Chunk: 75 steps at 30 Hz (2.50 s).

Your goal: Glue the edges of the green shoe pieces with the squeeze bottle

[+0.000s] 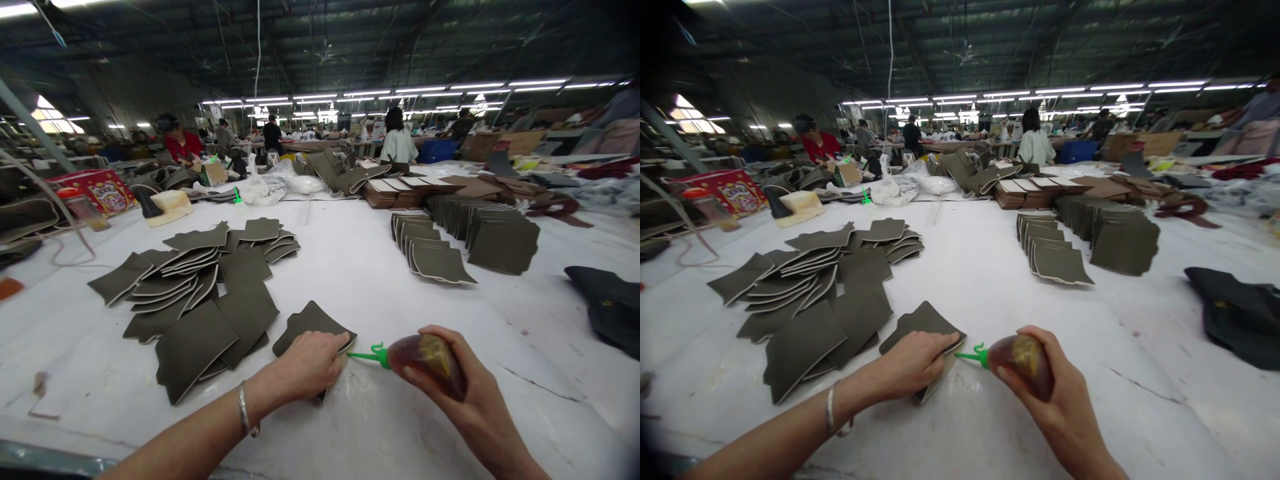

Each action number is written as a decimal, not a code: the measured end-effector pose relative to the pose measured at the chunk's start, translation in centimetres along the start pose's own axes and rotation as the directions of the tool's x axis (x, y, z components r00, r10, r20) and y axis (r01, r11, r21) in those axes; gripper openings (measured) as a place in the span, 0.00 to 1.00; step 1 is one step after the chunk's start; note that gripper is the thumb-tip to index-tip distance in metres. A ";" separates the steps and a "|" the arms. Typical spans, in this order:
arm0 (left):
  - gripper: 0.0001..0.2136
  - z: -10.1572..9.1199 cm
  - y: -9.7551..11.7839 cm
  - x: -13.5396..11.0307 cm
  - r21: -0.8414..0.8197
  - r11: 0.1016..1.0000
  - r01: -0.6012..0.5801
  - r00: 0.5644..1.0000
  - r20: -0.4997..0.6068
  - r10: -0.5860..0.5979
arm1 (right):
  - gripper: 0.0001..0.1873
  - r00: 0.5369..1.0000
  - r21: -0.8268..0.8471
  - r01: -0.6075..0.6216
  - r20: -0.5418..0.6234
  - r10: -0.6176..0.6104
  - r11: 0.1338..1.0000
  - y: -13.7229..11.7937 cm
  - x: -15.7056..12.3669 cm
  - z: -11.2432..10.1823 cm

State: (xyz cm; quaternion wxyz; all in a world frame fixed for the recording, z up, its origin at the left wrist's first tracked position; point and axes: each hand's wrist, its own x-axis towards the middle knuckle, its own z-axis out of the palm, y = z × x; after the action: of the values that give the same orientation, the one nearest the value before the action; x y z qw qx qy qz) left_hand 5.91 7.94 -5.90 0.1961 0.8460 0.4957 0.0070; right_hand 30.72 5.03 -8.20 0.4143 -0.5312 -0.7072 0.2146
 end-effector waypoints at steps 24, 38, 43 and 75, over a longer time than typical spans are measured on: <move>0.22 0.7 -0.4 -0.2 -0.040 0.999 -0.016 0.999 -0.035 0.014 | 0.21 0.987 0.220 -0.158 0.049 0.151 0.962 -2.6 -2.6 1.5; 0.22 0.7 -0.7 -0.1 -0.093 0.996 -0.012 1.000 -0.015 0.011 | 0.22 0.997 0.093 -0.057 -0.046 0.062 0.994 -0.7 -2.6 1.5; 0.22 0.7 -0.8 0.0 -0.121 0.992 -0.023 1.000 -0.013 0.022 | 0.21 0.999 0.107 0.003 0.054 -0.008 0.994 0.2 -2.3 1.4; 0.24 -0.2 -0.7 0.7 -0.157 0.987 0.036 0.998 0.059 -0.027 | 0.21 0.968 -0.141 0.232 -0.064 -0.243 0.962 1.0 -0.8 0.2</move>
State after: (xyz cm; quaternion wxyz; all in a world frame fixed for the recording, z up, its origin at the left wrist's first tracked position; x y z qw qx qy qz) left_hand 5.65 8.85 -6.11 0.2766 0.8197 0.5012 0.0192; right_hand 31.20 4.66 -9.32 0.4292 -0.4769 -0.7612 0.0946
